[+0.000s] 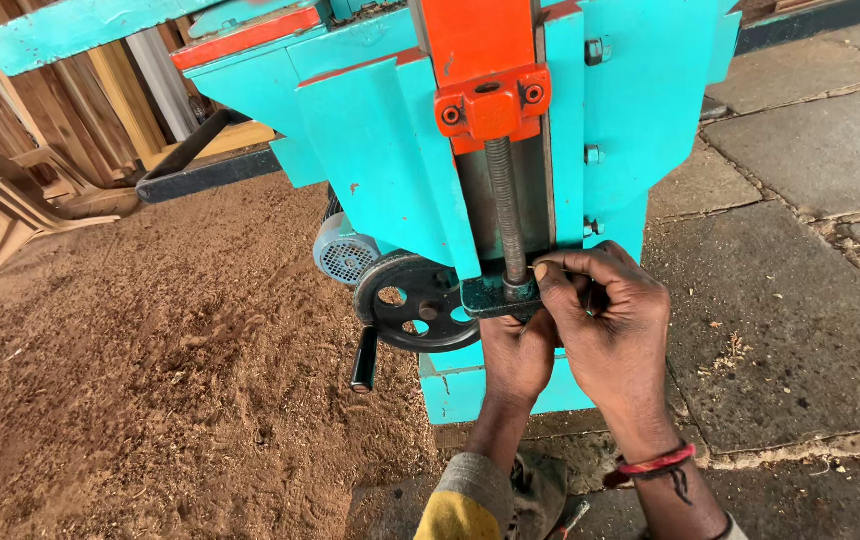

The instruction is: The person adjusts a threaded rod mechanism on a teal and orange woodworking machine. They use a rag to wipe the area and then use a wrench to tighten a nut on the rod, securing a metal bracket.

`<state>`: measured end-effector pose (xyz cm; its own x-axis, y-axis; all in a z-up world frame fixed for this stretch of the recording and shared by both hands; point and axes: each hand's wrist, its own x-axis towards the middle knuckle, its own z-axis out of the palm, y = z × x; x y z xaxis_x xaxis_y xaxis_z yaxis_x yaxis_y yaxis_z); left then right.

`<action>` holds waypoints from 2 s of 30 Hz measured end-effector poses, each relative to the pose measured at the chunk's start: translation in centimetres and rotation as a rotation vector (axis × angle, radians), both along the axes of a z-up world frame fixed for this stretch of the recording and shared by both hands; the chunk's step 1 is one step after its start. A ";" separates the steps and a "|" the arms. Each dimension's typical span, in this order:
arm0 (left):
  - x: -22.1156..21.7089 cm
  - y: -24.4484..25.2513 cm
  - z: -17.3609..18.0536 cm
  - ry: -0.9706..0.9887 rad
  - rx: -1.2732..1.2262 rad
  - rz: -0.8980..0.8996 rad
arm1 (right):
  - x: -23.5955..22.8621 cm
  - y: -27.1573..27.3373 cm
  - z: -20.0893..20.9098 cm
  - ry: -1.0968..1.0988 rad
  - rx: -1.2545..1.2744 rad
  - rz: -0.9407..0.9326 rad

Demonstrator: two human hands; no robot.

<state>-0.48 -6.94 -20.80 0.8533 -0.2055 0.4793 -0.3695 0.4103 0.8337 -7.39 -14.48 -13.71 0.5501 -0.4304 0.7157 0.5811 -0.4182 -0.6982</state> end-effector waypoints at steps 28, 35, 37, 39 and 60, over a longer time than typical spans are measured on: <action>-0.1 0.1 0.9 0.012 0.021 0.021 | 0.4 -1.1 0.1 0.035 -0.061 0.045; -0.7 0.0 1.8 0.024 0.035 0.035 | 0.3 -1.3 -0.5 0.033 -0.042 0.100; -0.8 0.1 1.9 0.035 0.035 0.029 | 0.3 -1.3 -0.6 0.030 -0.036 0.111; -0.7 0.0 1.9 0.051 0.021 0.016 | 0.3 -1.3 -0.6 0.033 -0.018 0.130; 0.4 -5.9 -2.7 0.416 -0.831 0.234 | -0.2 -1.0 0.1 0.100 0.002 0.162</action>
<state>-0.09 -12.85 -23.55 0.9643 0.2612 0.0447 -0.2574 0.8830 0.3925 -7.56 -15.52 -13.61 0.6804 -0.3315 0.6536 0.5689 -0.3233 -0.7562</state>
